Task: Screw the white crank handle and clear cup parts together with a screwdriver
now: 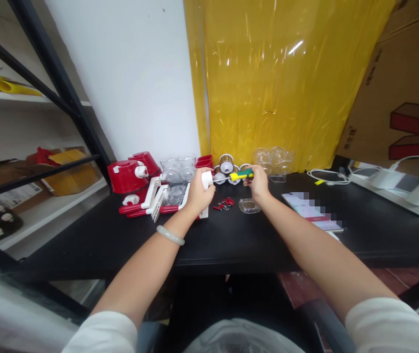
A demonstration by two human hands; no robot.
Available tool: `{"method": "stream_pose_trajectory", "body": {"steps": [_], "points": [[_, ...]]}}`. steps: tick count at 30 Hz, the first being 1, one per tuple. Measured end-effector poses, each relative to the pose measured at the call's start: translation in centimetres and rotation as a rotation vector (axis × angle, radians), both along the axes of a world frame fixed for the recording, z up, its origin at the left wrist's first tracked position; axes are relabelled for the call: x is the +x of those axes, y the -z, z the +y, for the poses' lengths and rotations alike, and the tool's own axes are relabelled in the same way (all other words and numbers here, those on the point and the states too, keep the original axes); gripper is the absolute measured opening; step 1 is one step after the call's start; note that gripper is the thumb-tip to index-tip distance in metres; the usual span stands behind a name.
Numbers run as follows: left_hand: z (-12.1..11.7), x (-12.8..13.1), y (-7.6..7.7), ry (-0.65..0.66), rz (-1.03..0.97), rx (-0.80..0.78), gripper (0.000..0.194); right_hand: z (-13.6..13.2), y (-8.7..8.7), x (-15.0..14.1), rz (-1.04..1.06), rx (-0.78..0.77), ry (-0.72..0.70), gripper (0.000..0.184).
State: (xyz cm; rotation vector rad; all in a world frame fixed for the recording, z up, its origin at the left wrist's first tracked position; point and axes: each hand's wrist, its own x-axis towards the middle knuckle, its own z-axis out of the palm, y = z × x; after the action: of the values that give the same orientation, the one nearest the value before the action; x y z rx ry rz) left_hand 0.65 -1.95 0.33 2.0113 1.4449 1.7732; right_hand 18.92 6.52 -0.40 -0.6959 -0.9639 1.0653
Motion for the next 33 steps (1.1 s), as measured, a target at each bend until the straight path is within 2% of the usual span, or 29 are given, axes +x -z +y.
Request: {"method": "stream_pose_trajectory", "body": {"steps": [5,9,17,25,33], "points": [[0.17,-0.08,0.04,-0.008,0.002,0.012,0.051,-0.10,-0.06,-0.09,-0.007,0.031,0.005,0.046],[0.11,0.00,-0.09,-0.004,0.011,0.015,0.051,-0.14,-0.10,-0.04,0.029,-0.019,-0.021,0.053],[0.18,-0.11,0.09,-0.005,0.011,0.007,0.050,0.11,0.15,0.06,0.023,0.019,-0.040,0.031],[0.13,-0.03,0.04,-0.004,0.006,0.020,0.050,-0.11,0.02,-0.15,-0.006,0.056,-0.002,0.049],[0.25,-0.09,0.06,0.000,0.006,-0.006,0.051,0.44,0.27,0.11,0.064,0.029,-0.041,0.028]]}}
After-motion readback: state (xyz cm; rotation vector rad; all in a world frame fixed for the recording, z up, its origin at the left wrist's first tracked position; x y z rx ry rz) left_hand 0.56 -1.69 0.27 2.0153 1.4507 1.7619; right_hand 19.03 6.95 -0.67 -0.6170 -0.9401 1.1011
